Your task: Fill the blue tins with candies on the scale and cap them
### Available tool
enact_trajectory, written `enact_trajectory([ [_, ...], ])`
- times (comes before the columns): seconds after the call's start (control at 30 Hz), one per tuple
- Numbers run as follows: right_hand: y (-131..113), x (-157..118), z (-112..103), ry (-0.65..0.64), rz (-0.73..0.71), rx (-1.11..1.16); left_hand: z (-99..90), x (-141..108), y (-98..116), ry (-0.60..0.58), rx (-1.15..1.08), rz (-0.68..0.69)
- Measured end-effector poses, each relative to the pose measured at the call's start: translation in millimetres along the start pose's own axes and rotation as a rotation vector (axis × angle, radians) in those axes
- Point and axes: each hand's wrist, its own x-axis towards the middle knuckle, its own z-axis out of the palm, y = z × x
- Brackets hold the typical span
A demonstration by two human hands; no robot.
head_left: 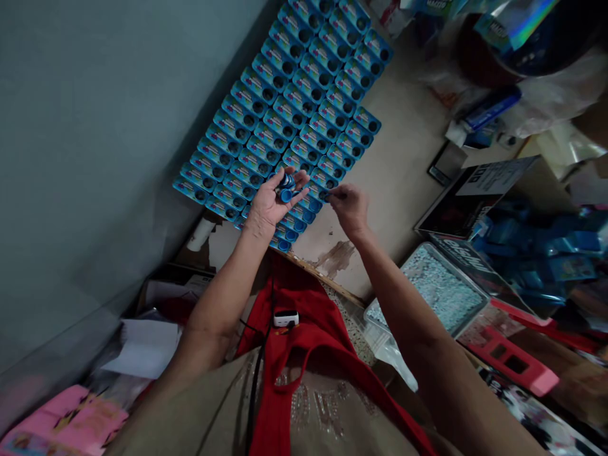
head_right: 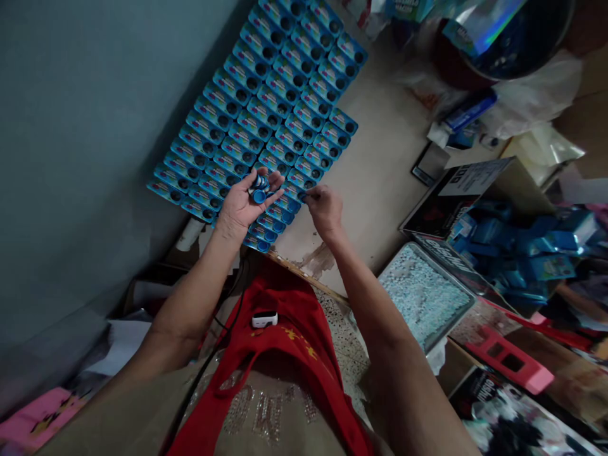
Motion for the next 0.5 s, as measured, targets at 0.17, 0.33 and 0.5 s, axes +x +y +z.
enact_trajectory([
  [0.17,-21,8,0,-0.048,0.136,-0.188,0.2,-2,8,-0.056,0.004,-0.004],
  [0.33,-31,31,-7,-0.121,0.198,-0.316,-2.7,3,9,-0.09,-0.012,-0.028],
  [0.5,-41,27,-18,-0.148,0.14,-0.347,1.5,3,4,-0.068,-0.034,0.006],
])
